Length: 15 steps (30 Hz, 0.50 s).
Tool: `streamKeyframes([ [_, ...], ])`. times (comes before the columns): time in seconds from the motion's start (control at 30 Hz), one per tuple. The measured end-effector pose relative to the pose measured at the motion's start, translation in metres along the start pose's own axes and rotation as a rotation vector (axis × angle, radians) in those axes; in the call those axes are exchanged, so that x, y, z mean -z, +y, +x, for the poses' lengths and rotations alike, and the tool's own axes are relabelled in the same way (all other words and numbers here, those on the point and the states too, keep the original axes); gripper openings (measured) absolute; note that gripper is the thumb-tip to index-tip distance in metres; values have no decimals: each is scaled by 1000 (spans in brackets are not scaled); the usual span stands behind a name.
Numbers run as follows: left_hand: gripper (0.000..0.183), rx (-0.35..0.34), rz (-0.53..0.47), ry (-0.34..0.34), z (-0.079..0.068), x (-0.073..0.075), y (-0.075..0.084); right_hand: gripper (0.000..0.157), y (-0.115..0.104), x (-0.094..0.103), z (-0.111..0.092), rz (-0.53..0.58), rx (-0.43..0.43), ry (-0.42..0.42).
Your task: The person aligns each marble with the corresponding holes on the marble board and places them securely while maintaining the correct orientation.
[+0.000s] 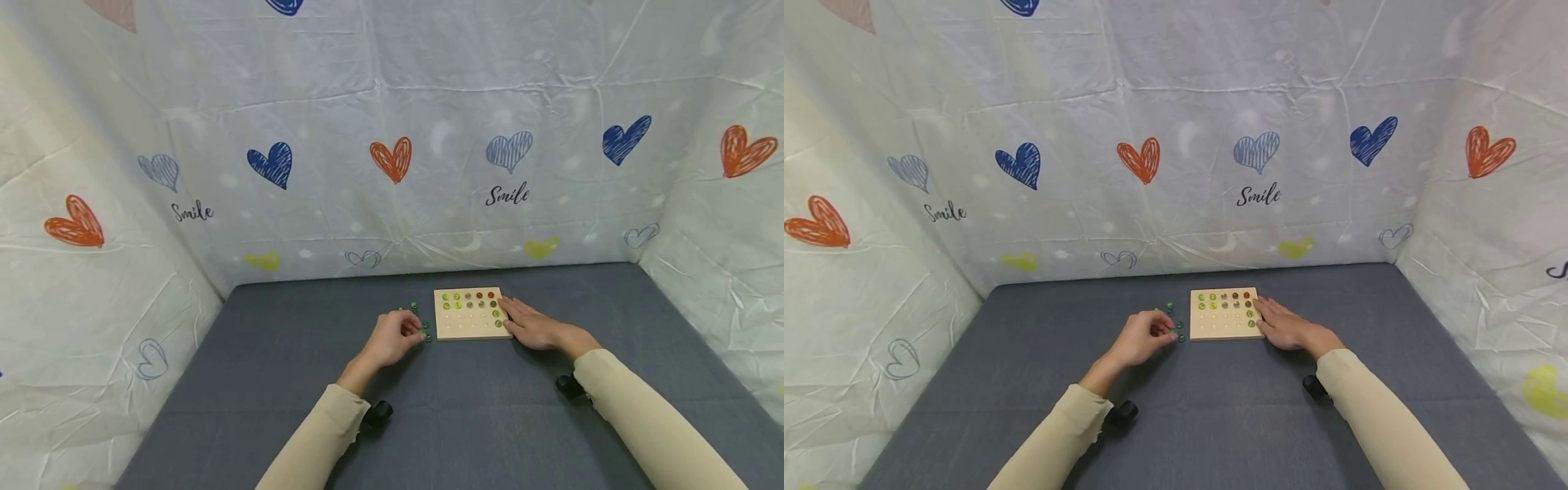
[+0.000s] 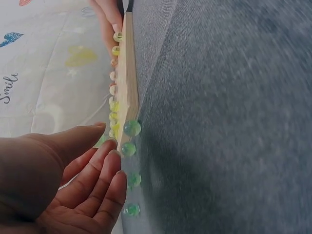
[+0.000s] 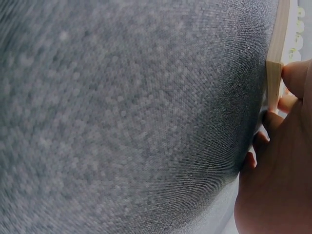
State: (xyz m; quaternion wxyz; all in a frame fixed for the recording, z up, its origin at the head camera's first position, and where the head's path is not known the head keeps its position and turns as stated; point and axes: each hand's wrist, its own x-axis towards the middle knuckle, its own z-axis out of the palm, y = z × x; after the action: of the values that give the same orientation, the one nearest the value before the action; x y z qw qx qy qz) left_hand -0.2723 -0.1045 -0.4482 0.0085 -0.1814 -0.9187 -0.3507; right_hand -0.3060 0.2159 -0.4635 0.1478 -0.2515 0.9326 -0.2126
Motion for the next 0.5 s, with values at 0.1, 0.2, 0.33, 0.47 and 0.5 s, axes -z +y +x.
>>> streamKeyframes([
  [0.1,14,2,1,4,2,-3,2,56,-1,0,0,2,-2,4],
  [0.2,13,-2,-7,6,5,-7,5,56,-2,1,-1,0,-3,6],
  [0.33,12,-16,-18,4,10,-12,8,56,-2,2,-1,4,-4,1],
  [0.47,12,-31,-33,3,16,-17,13,56,-1,1,-1,7,-3,-2],
  [0.5,11,-32,-41,1,17,-18,14,56,-1,1,-1,8,-4,-2],
])
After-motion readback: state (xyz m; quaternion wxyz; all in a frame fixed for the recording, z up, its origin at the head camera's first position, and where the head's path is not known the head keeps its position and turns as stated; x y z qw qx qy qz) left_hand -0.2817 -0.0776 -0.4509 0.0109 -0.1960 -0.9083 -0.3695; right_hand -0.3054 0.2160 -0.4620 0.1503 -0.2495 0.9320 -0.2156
